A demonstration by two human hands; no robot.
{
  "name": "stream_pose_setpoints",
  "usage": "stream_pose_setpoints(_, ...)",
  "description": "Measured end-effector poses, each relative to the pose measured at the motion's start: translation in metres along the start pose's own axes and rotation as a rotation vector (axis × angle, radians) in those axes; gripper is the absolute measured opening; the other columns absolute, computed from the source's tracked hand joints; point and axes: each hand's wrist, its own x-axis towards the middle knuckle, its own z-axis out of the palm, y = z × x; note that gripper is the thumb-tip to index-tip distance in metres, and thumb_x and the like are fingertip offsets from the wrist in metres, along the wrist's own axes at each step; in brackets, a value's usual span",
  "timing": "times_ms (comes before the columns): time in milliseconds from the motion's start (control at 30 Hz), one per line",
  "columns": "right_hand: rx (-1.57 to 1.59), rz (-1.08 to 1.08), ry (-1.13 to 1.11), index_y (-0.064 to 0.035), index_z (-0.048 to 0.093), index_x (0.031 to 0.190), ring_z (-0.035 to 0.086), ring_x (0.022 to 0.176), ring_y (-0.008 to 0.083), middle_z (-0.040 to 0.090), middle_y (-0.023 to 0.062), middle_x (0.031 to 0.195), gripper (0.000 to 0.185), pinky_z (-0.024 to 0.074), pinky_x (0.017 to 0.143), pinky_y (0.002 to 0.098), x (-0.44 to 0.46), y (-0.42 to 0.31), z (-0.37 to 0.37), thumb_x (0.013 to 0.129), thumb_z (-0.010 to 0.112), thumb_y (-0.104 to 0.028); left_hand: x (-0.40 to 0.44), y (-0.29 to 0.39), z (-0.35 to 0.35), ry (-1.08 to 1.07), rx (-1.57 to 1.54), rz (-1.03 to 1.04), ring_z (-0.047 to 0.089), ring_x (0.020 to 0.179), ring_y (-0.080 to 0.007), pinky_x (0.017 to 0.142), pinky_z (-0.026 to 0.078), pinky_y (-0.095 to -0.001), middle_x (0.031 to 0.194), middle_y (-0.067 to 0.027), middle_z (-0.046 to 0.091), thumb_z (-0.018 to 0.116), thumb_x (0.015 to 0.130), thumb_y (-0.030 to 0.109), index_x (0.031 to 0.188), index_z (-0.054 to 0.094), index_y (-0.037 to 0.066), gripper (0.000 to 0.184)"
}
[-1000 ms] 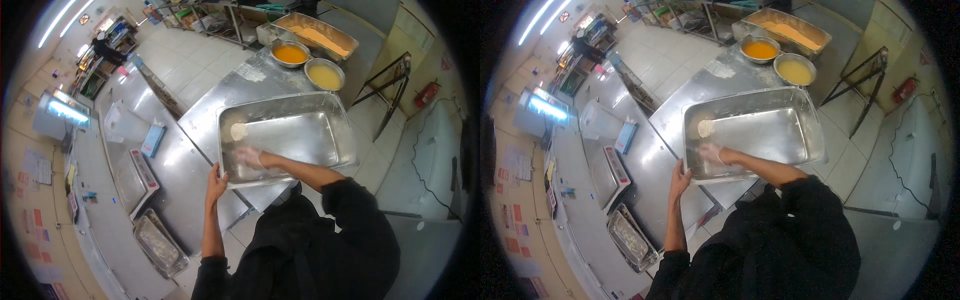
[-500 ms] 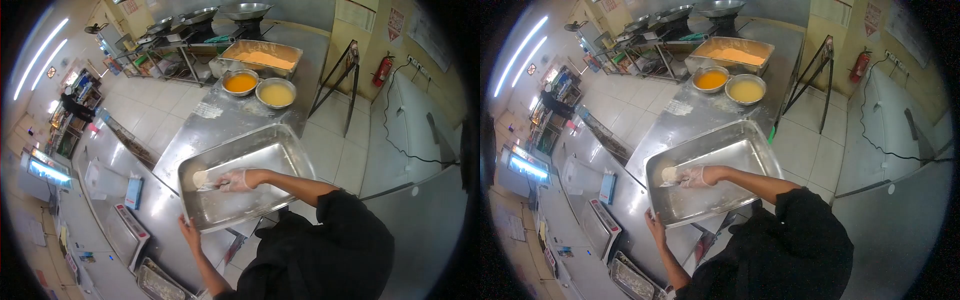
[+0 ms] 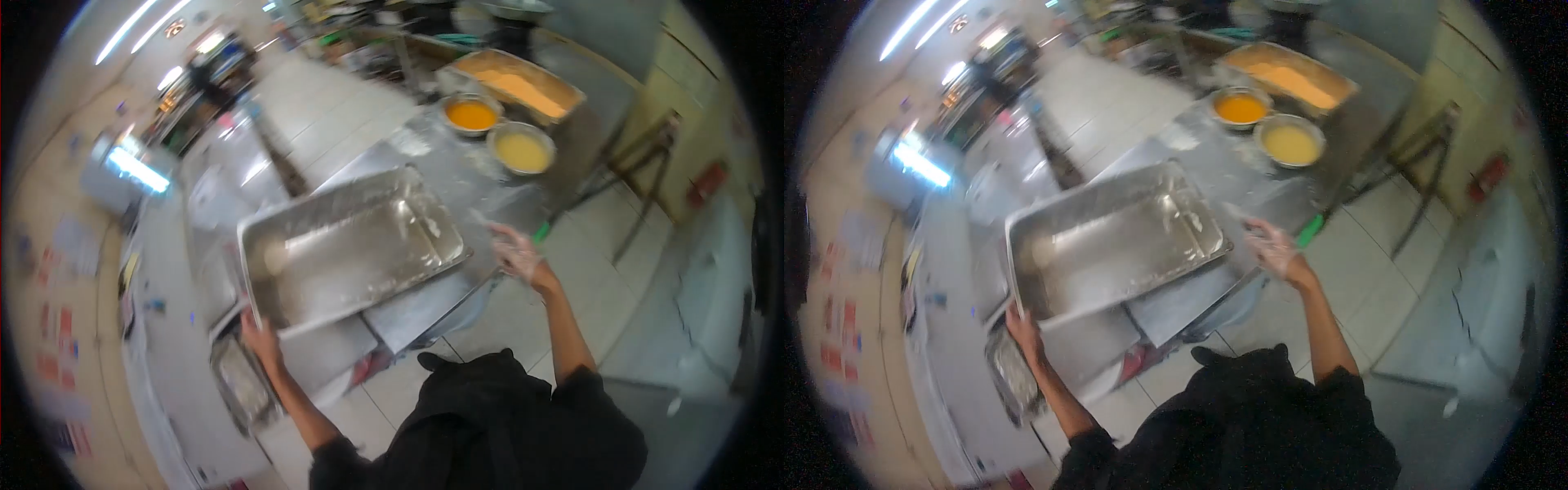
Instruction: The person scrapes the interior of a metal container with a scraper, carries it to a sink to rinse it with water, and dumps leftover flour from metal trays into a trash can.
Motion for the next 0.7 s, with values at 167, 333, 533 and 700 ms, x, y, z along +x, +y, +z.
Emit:
stream_pose_setpoints(167,0.196,0.050,-0.001,-0.0087,0.047,0.129,0.038,0.056,0.0057,0.043,-0.0037,0.067,0.041,0.0345,0.049,0.0222,-0.040,0.026,-0.045,0.090,0.055,-0.021,0.004,0.137,-0.005,0.180,0.164,0.173,0.051,0.109,-0.0227,0.096,0.037,-0.0322,0.115,-0.0161,0.055,0.052,0.074,-0.004,0.120,0.049,-0.006,0.046)
stream_pose_setpoints(333,0.176,0.191,0.136,-0.0122,0.046,0.132,0.038,0.051,0.0055,0.044,-0.0041,0.065,0.041,0.0346,0.045,0.0219,-0.086,0.071,-0.094,0.092,0.052,-0.017,-0.008,0.255,0.042,0.236,0.377,0.288,0.054,0.087,-0.0187,0.082,0.042,-0.0278,0.095,-0.0097,0.059,0.050,0.073,-0.006,0.110,0.055,-0.004,0.038)
stream_pose_setpoints(533,0.165,0.302,0.160,-0.0144,0.047,0.128,0.041,0.049,0.0071,0.046,-0.0023,0.064,0.039,0.0348,0.042,0.0227,-0.113,0.146,-0.136,0.090,0.051,-0.012,-0.006,0.279,0.048,0.321,0.335,0.529,0.051,0.071,-0.0158,0.070,0.044,-0.0270,0.076,-0.0048,0.055,0.054,0.073,-0.005,0.106,0.058,-0.001,0.033)
stream_pose_setpoints(700,0.268,0.396,0.135,-0.0143,0.048,0.125,0.043,0.049,0.0064,0.047,-0.0021,0.064,0.036,0.0357,0.041,0.0222,-0.121,0.190,-0.144,0.090,0.053,-0.015,-0.005,0.239,0.024,0.308,0.505,0.170,0.056,0.094,-0.0189,0.087,0.042,-0.0286,0.095,-0.0127,0.061,0.054,0.069,0.000,0.110,0.056,-0.006,0.041)
